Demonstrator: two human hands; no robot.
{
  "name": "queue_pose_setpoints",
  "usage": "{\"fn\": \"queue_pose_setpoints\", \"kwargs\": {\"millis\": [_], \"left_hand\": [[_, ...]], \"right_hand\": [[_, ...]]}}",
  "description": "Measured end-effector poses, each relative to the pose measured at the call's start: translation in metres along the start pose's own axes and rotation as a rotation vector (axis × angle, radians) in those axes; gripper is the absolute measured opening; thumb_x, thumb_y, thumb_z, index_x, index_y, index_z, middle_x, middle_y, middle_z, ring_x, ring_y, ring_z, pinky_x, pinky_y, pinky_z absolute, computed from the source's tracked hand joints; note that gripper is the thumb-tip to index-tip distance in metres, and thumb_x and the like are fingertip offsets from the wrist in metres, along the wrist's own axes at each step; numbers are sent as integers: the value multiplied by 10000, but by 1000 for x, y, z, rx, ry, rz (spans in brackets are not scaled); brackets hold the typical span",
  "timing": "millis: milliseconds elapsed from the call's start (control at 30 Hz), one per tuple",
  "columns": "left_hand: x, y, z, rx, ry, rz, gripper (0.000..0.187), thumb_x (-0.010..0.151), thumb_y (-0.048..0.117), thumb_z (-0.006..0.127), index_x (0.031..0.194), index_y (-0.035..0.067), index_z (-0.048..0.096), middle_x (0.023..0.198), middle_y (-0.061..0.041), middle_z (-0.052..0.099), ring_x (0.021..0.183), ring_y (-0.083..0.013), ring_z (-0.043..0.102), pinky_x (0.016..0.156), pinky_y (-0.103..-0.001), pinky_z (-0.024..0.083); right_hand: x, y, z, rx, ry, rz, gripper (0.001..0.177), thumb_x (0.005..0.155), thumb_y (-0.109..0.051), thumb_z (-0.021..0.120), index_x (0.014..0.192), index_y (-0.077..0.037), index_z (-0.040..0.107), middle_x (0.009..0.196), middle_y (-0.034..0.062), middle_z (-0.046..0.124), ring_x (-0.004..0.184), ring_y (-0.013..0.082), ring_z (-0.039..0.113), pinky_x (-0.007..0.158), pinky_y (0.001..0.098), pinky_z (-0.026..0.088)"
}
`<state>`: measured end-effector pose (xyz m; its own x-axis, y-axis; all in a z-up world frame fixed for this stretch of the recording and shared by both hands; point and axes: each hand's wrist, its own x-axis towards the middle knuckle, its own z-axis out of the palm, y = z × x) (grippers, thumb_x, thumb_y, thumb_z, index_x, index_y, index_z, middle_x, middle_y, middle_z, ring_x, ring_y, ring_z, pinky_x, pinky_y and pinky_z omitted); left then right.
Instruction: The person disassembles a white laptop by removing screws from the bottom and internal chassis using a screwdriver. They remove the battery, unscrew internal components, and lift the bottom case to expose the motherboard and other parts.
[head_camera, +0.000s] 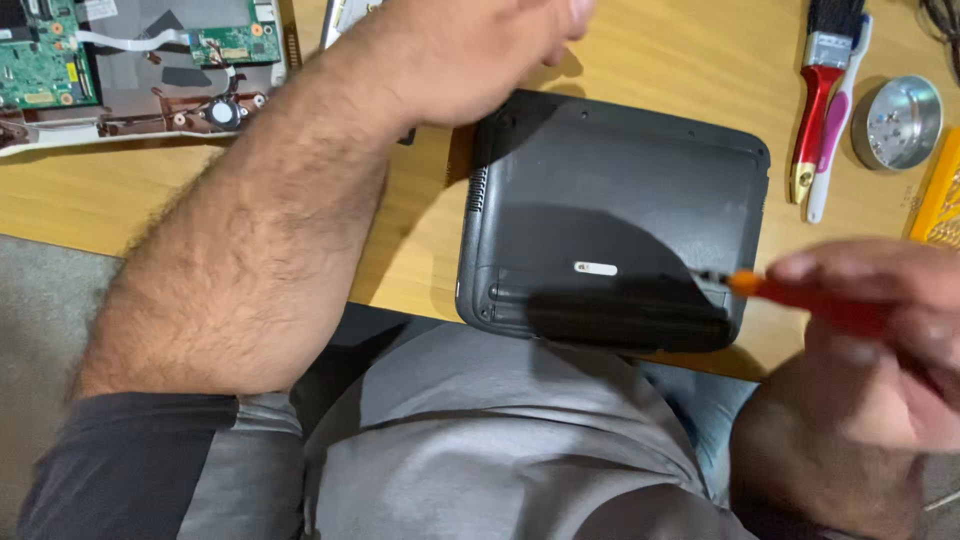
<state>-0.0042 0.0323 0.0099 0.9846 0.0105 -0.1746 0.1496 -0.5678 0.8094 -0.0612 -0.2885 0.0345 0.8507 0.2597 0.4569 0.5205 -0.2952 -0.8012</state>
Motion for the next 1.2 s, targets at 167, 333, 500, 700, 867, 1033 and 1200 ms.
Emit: {"fn": "queue_pose_setpoints", "kwargs": {"millis": [167,333,500,700,867,1033,1200], "left_hand": [[-14,30,-20,-276,-13,-337,529,862,498,316,1175,284,684,1046,133,702,846,-13,624,738,-221,523],[-15,38,-28,-397,29,-359,599,790,511,322,1154,216,695,1056,37,762,810,-87,705,703,-255,569],[-10,41,-28,-502,-6,-437,736,750,602,259,1192,195,685,1060,14,779,797,-119,684,662,-267,487],[-1,28,-21,-636,8,-386,914,629,720,251,1199,132,658,1000,-45,759,689,-128,685,574,-245,486],[1,27,-19,-581,-16,-354,880,726,681,215,1242,127,664,1027,-32,752,741,-119,681,618,-238,511],[1,30,-20,-469,-49,-379,630,925,527,285,1250,152,673,1093,-14,750,832,-94,638,717,-241,556],[-2,6,-11,0,-84,163,184,948,173,699,1131,154,701,992,60,725,866,-64,654,815,-247,539]], "right_hand": [[97,77,13,272,-382,-664,361,1082,11,510,1430,-72,465,1252,312,505,1056,456,622,920,503,637],[111,82,57,290,-85,-556,200,1080,-70,556,1204,4,417,1108,286,453,926,396,542,749,529,607],[108,96,57,370,-89,-351,269,1102,-200,567,1170,-68,342,1124,209,412,840,325,520,740,500,594],[105,92,55,376,-148,-320,237,1090,-177,540,1143,-48,348,1084,220,415,856,310,517,763,464,624],[104,83,48,315,-132,-299,246,1083,-206,535,1130,-70,336,1056,205,402,812,313,510,767,446,605],[110,77,32,361,-63,-264,264,1108,-246,533,1123,-113,306,1030,154,356,732,379,581,677,439,583],[105,90,-9,342,-317,-330,83,976,-144,558,948,-75,594,918,121,601,592,107,484,508,239,376]]}}
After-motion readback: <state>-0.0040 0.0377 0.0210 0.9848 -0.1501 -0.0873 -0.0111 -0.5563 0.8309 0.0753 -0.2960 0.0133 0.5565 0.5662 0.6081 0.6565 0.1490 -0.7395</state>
